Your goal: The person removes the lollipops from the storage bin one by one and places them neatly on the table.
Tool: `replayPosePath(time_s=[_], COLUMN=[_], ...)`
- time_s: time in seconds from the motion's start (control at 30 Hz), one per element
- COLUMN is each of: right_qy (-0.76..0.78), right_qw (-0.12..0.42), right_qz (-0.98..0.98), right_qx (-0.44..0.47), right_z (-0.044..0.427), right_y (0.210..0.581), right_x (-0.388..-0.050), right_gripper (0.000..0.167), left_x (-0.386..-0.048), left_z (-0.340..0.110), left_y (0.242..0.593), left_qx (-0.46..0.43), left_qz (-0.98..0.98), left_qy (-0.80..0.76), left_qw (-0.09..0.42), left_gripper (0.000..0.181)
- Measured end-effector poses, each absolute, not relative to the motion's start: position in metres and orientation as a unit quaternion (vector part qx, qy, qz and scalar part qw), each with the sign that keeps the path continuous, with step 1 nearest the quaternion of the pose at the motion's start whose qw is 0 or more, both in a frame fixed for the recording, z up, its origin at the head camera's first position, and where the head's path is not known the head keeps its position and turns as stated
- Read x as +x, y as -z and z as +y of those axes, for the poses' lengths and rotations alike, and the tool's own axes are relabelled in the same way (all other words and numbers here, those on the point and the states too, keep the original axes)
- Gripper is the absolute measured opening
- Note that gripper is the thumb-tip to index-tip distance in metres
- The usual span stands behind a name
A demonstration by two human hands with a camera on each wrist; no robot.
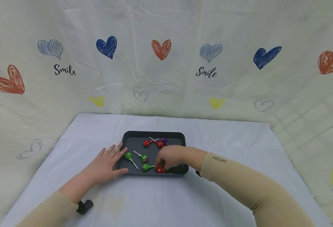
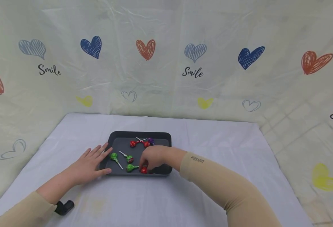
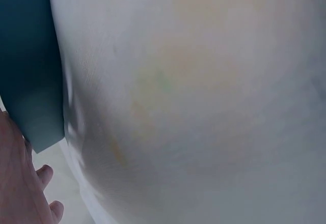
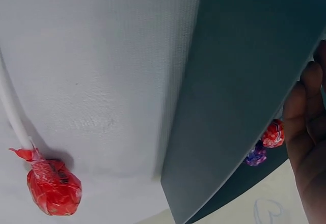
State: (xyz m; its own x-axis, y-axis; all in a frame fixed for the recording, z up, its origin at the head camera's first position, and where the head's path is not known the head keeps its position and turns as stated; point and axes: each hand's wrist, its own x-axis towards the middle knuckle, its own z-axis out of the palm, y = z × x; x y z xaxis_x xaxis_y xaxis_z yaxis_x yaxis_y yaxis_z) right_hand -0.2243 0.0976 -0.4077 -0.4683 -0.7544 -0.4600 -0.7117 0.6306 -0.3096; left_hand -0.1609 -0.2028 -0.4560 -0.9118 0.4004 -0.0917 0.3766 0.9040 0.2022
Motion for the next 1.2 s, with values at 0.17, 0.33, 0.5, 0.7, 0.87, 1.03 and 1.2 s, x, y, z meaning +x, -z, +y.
replayPosePath(time_s=[0.17,0.33,0.5,0.7,0.87,1.03,1.2], right_qy=[0.048,0.051,0.075,0.114,0.134,0.151,0.164], right_qw=[0.281,0.271,0.256,0.241,0.236,0.234,0.226], right_qz=[0.858,0.866,0.877,0.882,0.882,0.886,0.890], right_qx=[-0.426,-0.418,-0.399,-0.390,-0.385,-0.371,-0.360], right_z=[0.104,0.111,0.119,0.129,0.139,0.149,0.158], right_y=[0.403,0.399,0.400,0.400,0.399,0.397,0.392], right_x=[-0.228,-0.230,-0.234,-0.241,-0.244,-0.246,-0.250], right_gripper=[0.026,0.024,0.023,0.022,0.021,0.029,0.034], left_x=[-0.159,-0.159,-0.159,-0.159,-0.158,-0.158,-0.159], left_z=[-0.200,-0.201,-0.201,-0.201,-0.201,-0.202,-0.201], left_y=[0.450,0.450,0.449,0.452,0.453,0.453,0.454], left_qx=[0.198,0.199,0.199,0.202,0.208,0.209,0.203], left_qz=[0.973,0.973,0.973,0.972,0.970,0.970,0.972], left_qy=[-0.096,-0.095,-0.092,-0.099,-0.109,-0.108,-0.098], left_qw=[0.069,0.066,0.071,0.064,0.059,0.056,0.061], left_gripper=[0.092,0.091,0.092,0.092,0.092,0.093,0.093])
